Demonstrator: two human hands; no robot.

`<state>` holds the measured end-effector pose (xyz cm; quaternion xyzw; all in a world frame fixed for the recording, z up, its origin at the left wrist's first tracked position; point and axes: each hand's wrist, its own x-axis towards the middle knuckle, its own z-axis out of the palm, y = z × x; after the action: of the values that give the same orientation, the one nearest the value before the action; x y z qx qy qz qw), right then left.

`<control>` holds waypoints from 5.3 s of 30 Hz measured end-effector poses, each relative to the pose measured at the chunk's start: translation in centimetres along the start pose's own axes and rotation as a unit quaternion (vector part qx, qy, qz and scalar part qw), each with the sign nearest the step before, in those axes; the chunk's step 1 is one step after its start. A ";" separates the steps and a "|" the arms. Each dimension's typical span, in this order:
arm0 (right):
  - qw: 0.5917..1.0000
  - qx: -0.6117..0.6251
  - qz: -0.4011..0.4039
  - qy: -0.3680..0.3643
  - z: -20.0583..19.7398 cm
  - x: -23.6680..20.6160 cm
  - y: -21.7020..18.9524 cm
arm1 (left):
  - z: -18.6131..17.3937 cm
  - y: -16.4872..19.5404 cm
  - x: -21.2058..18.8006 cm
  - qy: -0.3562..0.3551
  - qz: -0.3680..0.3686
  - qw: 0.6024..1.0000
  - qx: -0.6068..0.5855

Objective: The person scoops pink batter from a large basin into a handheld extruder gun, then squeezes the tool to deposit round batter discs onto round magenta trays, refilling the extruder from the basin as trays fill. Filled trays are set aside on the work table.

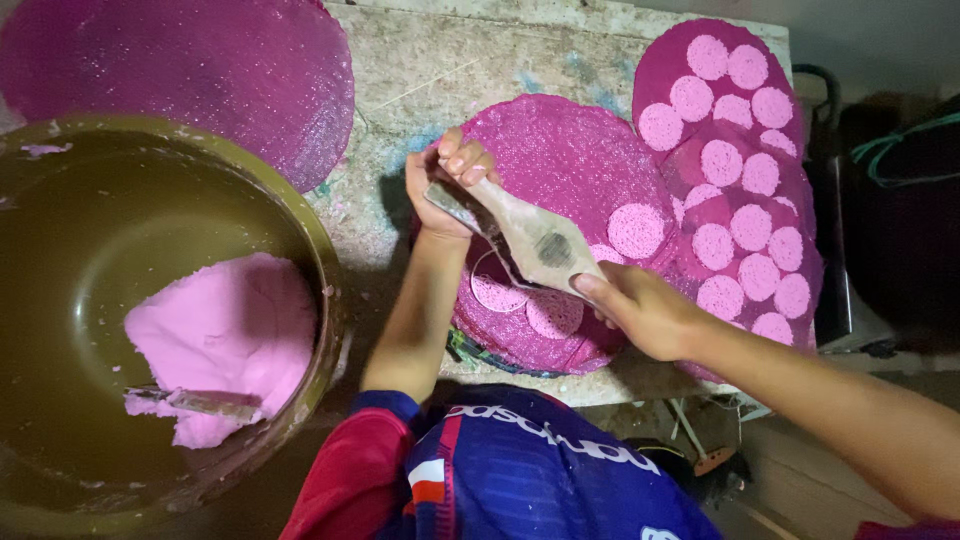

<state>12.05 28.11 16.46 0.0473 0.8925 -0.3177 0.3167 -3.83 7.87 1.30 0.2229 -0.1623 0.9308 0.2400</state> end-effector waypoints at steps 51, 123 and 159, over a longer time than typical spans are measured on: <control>0.860 0.416 -0.265 0.132 3.1 -1.9 8.8 | 6.4 -0.9 -8.3 0.053 -0.260 0.418 0.869; 0.955 -0.111 -0.184 0.203 -1.9 11.5 0.0 | 4.0 3.6 6.0 0.247 0.162 0.938 0.181; 0.656 0.554 -0.221 0.463 10.4 -9.6 29.3 | 5.6 -11.2 -0.8 0.156 -0.213 0.090 0.960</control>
<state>33.63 46.32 0.27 0.1560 0.5662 -0.7511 -0.3016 4.52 14.59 7.87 0.1395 0.9642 0.2236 0.0311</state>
